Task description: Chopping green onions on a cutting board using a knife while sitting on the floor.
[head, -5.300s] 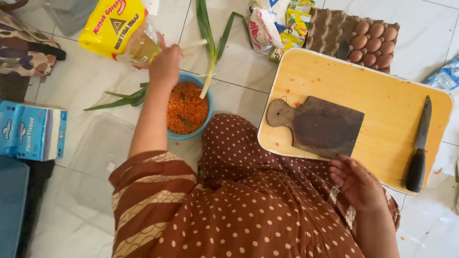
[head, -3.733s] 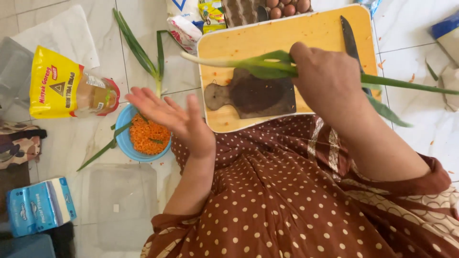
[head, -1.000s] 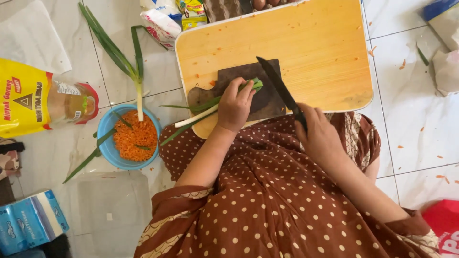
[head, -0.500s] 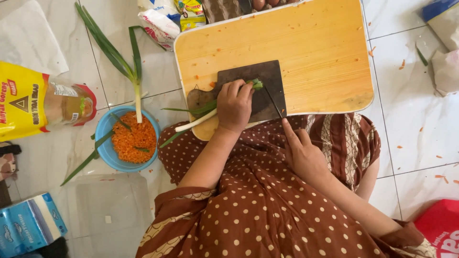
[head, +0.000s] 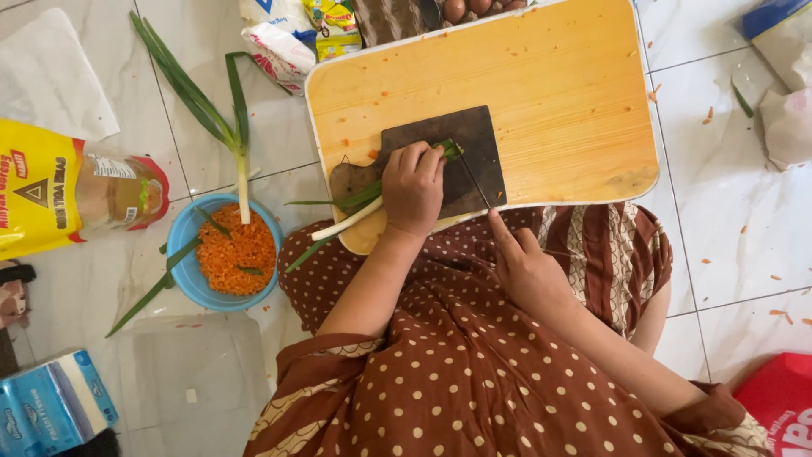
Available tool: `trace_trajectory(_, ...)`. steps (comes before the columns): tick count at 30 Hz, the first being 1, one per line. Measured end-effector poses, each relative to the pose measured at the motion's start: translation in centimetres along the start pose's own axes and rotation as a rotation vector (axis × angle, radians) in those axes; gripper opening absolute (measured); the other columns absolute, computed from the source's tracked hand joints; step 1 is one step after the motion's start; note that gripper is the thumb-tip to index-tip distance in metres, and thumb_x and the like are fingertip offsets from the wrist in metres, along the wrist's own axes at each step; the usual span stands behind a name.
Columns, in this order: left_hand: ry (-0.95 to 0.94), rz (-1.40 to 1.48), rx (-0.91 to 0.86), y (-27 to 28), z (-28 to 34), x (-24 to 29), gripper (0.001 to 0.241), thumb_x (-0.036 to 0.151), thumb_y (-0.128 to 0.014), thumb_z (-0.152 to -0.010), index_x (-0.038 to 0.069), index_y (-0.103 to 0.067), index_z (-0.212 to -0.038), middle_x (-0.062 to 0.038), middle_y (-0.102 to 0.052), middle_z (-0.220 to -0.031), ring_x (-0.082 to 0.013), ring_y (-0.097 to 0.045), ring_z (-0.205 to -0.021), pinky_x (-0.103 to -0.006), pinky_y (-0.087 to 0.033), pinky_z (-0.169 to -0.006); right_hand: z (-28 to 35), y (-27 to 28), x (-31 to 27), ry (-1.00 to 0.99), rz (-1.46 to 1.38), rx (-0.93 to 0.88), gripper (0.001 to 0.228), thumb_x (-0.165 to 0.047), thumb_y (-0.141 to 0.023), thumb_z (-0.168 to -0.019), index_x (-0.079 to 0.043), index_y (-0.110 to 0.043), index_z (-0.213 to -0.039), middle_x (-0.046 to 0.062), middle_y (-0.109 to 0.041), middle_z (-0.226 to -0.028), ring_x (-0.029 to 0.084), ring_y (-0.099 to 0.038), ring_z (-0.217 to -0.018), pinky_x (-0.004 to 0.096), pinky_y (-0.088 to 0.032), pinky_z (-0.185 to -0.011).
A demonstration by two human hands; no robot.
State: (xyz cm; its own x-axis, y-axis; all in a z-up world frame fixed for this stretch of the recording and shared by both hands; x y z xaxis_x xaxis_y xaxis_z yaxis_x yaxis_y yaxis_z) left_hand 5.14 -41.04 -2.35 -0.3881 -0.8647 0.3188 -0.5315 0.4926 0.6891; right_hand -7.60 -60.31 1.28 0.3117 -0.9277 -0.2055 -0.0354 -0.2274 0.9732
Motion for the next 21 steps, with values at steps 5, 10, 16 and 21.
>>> trace_trajectory(5, -0.016, -0.012, -0.001, 0.4, -0.3, 0.0, 0.013, 0.010, -0.082, -0.086, 0.011, -0.074, -0.096, -0.002, -0.060, -0.090, -0.0236, -0.065, -0.083, -0.0341, -0.057, -0.072, -1.9, -1.0, -0.1, 0.075, 0.068, 0.041, 0.074, -0.018, -0.055, -0.089, -0.021, -0.036, -0.161, 0.006, -0.050, -0.090, 0.032, -0.063, -0.049, 0.041, -0.056, -0.041)
trace_trajectory(10, 0.003, -0.048, 0.005, -0.1, 0.2, -0.1, 0.014, 0.013, -0.080, -0.086, 0.013, -0.073, -0.097, -0.002, -0.060, -0.091, -0.0238, -0.065, -0.086, -0.0351, -0.056, -0.072, -1.9, -0.4, -0.1, 0.116, 0.050, 0.049, 0.074, -0.015, -0.054, -0.090, -0.017, -0.037, -0.161, 0.008, -0.050, -0.088, 0.033, -0.063, -0.050, 0.041, -0.054, -0.040)
trace_trajectory(16, 0.014, -0.064, -0.013, 0.2, -0.1, 0.1, 0.021, 0.015, -0.081, -0.086, 0.017, -0.071, -0.104, 0.000, -0.059, -0.096, -0.0228, -0.065, -0.087, -0.0332, -0.057, -0.070, 1.7, -0.6, 1.4, -0.146, -0.108, -0.167, 0.065, -0.024, -0.050, -0.096, -0.033, -0.039, -0.159, 0.012, -0.053, -0.094, 0.050, -0.059, -0.049, 0.058, -0.054, -0.046)
trace_trajectory(21, -0.007, -0.115, 0.032, -0.8, 0.3, -0.3, 0.010, 0.020, -0.077, -0.091, 0.021, -0.069, -0.097, 0.002, -0.058, -0.096, -0.0216, -0.064, -0.086, -0.0319, -0.054, -0.066, 0.4, 2.1, 0.7, -0.190, -0.198, -0.167, 0.067, -0.027, -0.054, -0.095, -0.038, -0.039, -0.159, 0.008, -0.057, -0.098, 0.051, -0.063, -0.059, 0.058, -0.057, -0.052)
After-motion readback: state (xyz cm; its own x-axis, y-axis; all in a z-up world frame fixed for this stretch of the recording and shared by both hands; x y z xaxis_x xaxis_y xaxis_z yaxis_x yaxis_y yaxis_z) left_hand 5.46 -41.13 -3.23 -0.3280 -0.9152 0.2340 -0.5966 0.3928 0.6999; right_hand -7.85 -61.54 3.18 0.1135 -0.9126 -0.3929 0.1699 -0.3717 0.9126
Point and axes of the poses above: each hand's wrist, its own z-axis away from the middle knuckle, its own y-axis out of the back of the hand, x = y × z, the point moved 3 cm from there along -z, towards the middle knuckle
